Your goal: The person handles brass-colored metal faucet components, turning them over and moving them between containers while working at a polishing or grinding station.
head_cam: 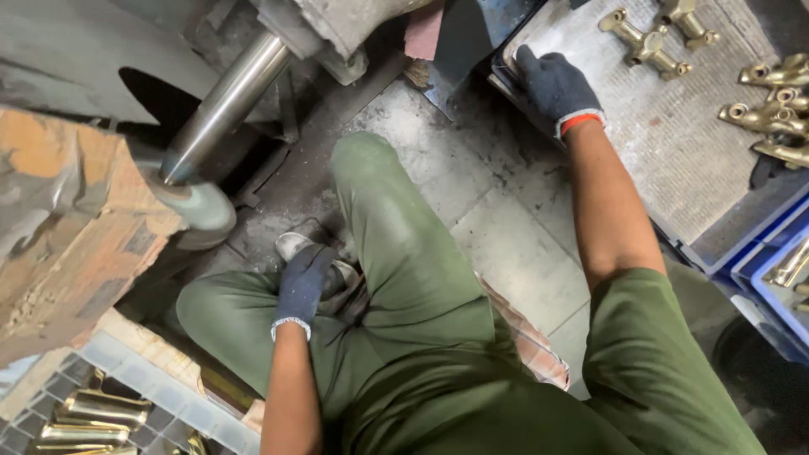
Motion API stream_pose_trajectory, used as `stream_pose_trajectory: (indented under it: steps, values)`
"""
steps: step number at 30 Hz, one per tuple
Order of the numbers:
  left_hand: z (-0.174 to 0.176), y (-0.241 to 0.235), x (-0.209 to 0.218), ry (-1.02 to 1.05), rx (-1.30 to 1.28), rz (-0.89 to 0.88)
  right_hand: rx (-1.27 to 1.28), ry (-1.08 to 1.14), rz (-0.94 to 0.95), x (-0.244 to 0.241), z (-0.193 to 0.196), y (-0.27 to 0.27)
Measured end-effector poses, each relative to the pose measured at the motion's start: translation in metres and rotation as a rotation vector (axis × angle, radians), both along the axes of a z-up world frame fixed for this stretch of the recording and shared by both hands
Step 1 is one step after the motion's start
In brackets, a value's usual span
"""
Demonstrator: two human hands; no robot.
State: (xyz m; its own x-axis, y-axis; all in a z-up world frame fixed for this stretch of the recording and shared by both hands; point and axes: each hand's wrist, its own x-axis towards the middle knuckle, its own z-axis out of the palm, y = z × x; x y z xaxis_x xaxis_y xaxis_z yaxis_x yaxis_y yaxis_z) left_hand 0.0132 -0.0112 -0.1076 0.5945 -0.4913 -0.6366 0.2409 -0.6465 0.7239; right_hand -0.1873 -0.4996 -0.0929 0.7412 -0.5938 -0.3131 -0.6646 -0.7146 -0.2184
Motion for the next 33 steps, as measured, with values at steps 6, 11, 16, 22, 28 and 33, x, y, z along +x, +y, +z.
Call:
stream_pose_trajectory:
  steps: [6, 11, 16, 22, 28, 33]
  values:
    - [-0.005, 0.004, -0.006, 0.103, 0.005, 0.042, 0.178, 0.129, 0.014, 0.001, 0.002, -0.011]
    - [-0.008, 0.017, -0.007, -0.043, -0.012, -0.043, 0.097, 0.168, -0.054, -0.022, 0.008, -0.030]
    - [-0.003, 0.022, -0.008, -0.142, -0.097, -0.079, -0.109, 0.115, 0.219, -0.046, 0.007, -0.035]
    - [0.014, 0.002, -0.009, -0.115, 0.100, -0.105, -0.735, 0.269, 0.760, -0.051, -0.016, -0.044]
    - [0.021, -0.013, -0.005, -0.229, 0.085, -0.239, -0.904, 0.457, 0.829, -0.037, -0.048, -0.045]
    - [0.021, -0.014, -0.007, -0.199, 0.107, -0.180, -0.768, 0.207, 0.819, -0.040, -0.033, -0.057]
